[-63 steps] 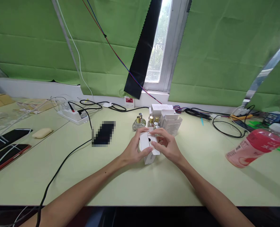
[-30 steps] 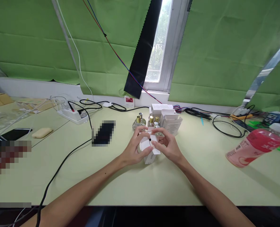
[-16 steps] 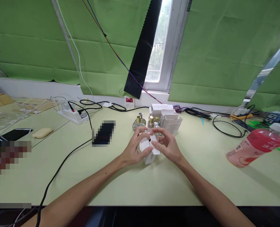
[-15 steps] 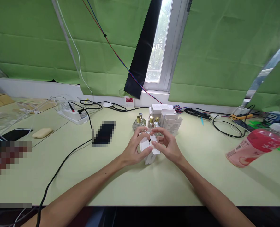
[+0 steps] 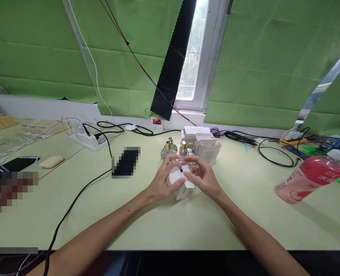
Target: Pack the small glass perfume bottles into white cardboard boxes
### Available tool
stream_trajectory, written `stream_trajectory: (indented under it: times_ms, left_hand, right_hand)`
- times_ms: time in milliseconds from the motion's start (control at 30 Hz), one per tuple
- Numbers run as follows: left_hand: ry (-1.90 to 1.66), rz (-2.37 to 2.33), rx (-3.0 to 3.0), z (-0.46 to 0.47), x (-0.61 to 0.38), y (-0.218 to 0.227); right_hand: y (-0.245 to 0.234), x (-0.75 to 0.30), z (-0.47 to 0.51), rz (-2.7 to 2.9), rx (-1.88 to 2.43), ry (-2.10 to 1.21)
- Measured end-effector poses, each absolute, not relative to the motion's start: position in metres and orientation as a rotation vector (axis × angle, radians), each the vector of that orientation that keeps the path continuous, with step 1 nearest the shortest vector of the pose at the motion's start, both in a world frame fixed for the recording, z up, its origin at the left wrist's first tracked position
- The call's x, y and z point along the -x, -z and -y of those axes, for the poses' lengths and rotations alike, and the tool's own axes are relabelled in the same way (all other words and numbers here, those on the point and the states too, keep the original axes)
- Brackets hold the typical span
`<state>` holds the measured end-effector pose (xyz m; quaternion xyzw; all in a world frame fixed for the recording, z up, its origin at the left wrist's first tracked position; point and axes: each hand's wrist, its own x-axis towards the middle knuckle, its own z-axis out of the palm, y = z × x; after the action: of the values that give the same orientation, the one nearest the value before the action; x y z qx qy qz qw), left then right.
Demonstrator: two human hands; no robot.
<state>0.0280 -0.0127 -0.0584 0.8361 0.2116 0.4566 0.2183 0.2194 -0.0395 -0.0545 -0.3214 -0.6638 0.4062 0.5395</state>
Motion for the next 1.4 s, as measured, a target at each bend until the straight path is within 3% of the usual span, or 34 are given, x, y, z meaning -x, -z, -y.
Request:
stream_trajectory:
  times_ms: [1400]
  left_hand:
    - [-1.238, -0.504, -2.246, 0.0079, -0.0271, 0.0644]
  right_hand:
    - [0.0535, -0.2153, 0.0414, 1.512, 0.766, -0.950]
